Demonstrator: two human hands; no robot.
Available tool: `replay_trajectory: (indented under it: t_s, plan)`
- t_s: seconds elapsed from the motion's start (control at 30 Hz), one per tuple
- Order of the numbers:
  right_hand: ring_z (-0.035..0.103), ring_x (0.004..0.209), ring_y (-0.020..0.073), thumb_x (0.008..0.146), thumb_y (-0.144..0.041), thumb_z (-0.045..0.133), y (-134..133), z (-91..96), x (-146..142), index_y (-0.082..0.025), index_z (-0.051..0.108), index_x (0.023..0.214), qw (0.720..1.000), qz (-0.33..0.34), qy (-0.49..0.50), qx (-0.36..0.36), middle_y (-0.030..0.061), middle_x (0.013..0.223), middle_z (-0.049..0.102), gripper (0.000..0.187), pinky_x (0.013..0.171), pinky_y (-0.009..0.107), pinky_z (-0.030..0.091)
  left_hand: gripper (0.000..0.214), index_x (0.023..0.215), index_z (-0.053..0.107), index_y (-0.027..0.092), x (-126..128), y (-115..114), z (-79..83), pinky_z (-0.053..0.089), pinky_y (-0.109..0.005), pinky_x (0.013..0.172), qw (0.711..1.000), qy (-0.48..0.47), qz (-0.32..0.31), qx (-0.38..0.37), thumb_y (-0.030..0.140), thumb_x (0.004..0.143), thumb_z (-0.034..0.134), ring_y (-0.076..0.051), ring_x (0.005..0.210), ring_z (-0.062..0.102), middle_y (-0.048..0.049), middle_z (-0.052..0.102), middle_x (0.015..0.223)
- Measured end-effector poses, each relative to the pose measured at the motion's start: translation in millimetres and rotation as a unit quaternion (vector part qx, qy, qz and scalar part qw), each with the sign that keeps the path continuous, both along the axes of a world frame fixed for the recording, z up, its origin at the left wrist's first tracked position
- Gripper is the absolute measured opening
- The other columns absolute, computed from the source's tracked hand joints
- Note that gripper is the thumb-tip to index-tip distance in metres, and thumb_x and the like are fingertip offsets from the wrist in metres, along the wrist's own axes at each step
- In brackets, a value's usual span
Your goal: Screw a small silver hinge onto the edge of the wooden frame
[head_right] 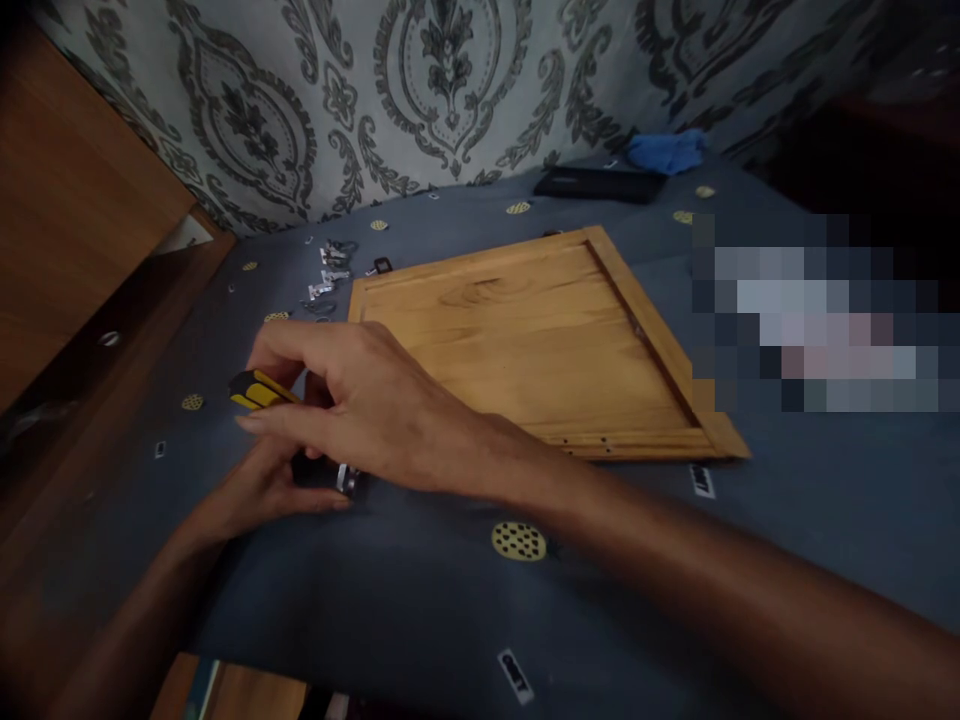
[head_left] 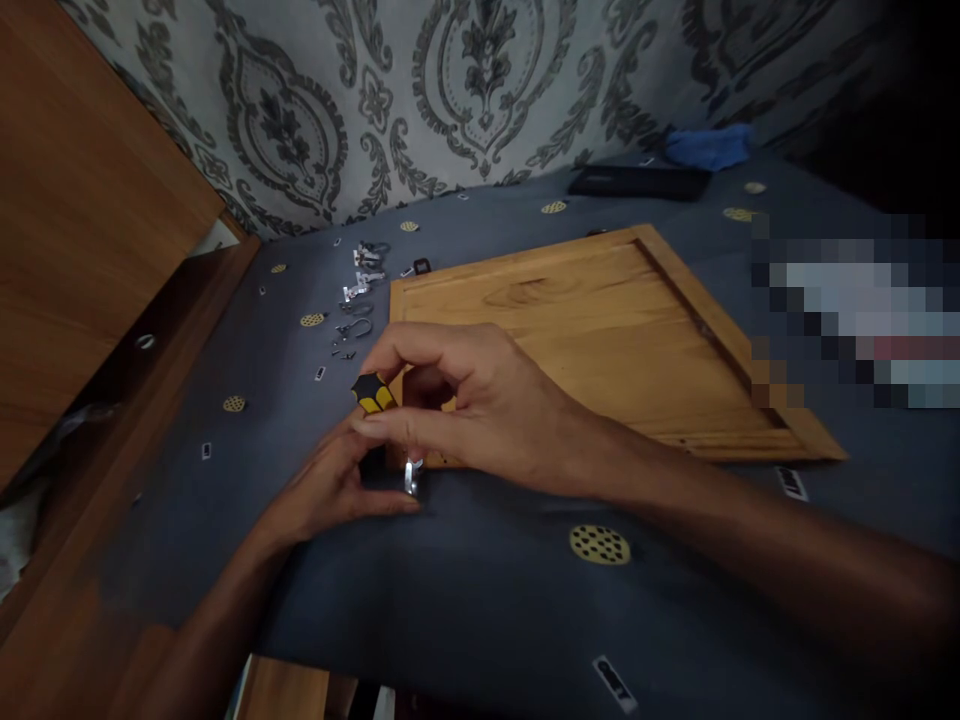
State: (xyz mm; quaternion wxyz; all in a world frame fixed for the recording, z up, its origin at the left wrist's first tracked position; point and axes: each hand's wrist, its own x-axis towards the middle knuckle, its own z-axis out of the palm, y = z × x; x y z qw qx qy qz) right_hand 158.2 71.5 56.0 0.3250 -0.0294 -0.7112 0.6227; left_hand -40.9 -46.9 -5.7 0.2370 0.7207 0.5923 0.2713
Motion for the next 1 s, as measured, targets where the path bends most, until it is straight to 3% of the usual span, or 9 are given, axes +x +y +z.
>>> replay_trajectory:
  t_s: [0.1, 0.17, 0.3, 0.4, 0.5, 0.67, 0.77, 0.87, 1.0]
  plan:
    - [0.057, 0.065, 0.0079, 0.09, -0.023, 0.074, 1, 0.6, 0, -0.018, 0.057, 0.085, 1.0, -0.01, -0.005, -0.002, -0.0067, 0.071, 0.058, 0.018, 0.061, 0.022, 0.044, 0.053, 0.113, 0.071, 0.027, 1, 1, 2.0, 0.056, -0.045, 0.095, 1.0, -0.008, -0.005, 0.005, 0.068, 0.081, 0.079, -0.028, 0.106, 0.063, -0.005, 0.066, 0.113]
    - [0.06, 0.068, 0.0094, 0.09, -0.021, 0.073, 2, 2.5, 1, -0.018, 0.063, 0.096, 1.0, -0.005, -0.021, 0.007, -0.006, 0.073, 0.06, 0.013, 0.063, 0.023, 0.046, 0.051, 0.112, 0.071, 0.027, 1, 1, 3.5, 0.056, -0.043, 0.093, 1.0, -0.005, -0.013, -0.003, 0.068, 0.082, 0.078, -0.028, 0.105, 0.063, -0.0046, 0.066, 0.113]
    - [0.065, 0.071, 0.0108, 0.096, -0.016, 0.06, 5, 7.5, 4, -0.016, 0.067, 0.119, 0.997, 0.038, -0.056, 0.032, -0.0045, 0.075, 0.065, 0.023, 0.067, 0.024, 0.051, 0.047, 0.106, 0.072, 0.026, -1, 0, 3.2, 0.055, -0.038, 0.086, 1.0, 0.013, -0.015, -0.012, 0.067, 0.083, 0.078, -0.025, 0.098, 0.063, -0.0034, 0.066, 0.103]
    - [0.063, 0.07, 0.0089, 0.093, -0.015, 0.067, 5, 7.8, 4, -0.015, 0.068, 0.098, 0.998, 0.031, -0.039, 0.039, -0.0043, 0.076, 0.065, 0.005, 0.066, 0.022, 0.049, 0.049, 0.106, 0.071, 0.025, -2, -1, 0.8, 0.055, -0.039, 0.086, 1.0, 0.001, -0.012, -0.005, 0.067, 0.083, 0.078, -0.024, 0.095, 0.062, -0.0033, 0.066, 0.101]
    - [0.058, 0.07, 0.0084, 0.089, -0.017, 0.075, 4, 5.9, 3, -0.016, 0.061, 0.083, 0.998, -0.011, -0.026, 0.052, -0.005, 0.075, 0.06, 0.015, 0.062, 0.021, 0.044, 0.054, 0.108, 0.07, 0.026, -2, -1, -1.2, 0.056, -0.04, 0.084, 1.0, 0.009, 0.003, 0.0, 0.069, 0.078, 0.081, -0.025, 0.094, 0.062, -0.0039, 0.064, 0.102]
    - [0.062, 0.072, 0.0097, 0.09, -0.014, 0.072, 6, 7.5, 5, -0.017, 0.065, 0.096, 0.998, -0.005, -0.042, 0.052, -0.0047, 0.075, 0.064, 0.009, 0.063, 0.021, 0.047, 0.05, 0.11, 0.072, 0.027, -2, -1, 0.0, 0.056, -0.039, 0.084, 1.0, 0.014, 0.001, -0.003, 0.065, 0.078, 0.083, -0.026, 0.097, 0.062, -0.0039, 0.064, 0.104]
    - [0.067, 0.073, 0.01, 0.093, -0.008, 0.063, 7, 8.8, 6, -0.018, 0.068, 0.112, 0.995, 0.023, -0.064, 0.068, -0.0047, 0.076, 0.067, 0.022, 0.065, 0.021, 0.052, 0.046, 0.11, 0.073, 0.029, -2, -1, 0.5, 0.056, -0.038, 0.084, 1.0, 0.019, -0.007, -0.015, 0.062, 0.079, 0.084, -0.026, 0.098, 0.063, -0.0032, 0.066, 0.104]
    - [0.067, 0.07, 0.0085, 0.094, -0.009, 0.065, 4, 7.5, 6, -0.018, 0.069, 0.104, 0.997, 0.022, -0.038, 0.056, -0.0052, 0.074, 0.066, 0.014, 0.062, 0.018, 0.052, 0.05, 0.111, 0.072, 0.028, -4, -2, -1.6, 0.056, -0.042, 0.091, 1.0, 0.008, 0.001, -0.02, 0.064, 0.079, 0.084, -0.027, 0.103, 0.064, -0.0038, 0.069, 0.109]
    - [0.064, 0.063, 0.0069, 0.093, -0.019, 0.074, -3, 11.8, 5, -0.02, 0.063, 0.095, 0.999, -0.034, 0.013, -0.031, -0.0057, 0.079, 0.063, 0.011, 0.056, 0.017, 0.051, 0.056, 0.121, 0.071, 0.026, -2, 0, 0.0, 0.051, -0.048, 0.105, 1.0, 0.01, -0.006, -0.027, 0.061, 0.078, 0.085, -0.031, 0.115, 0.062, -0.0069, 0.068, 0.119]
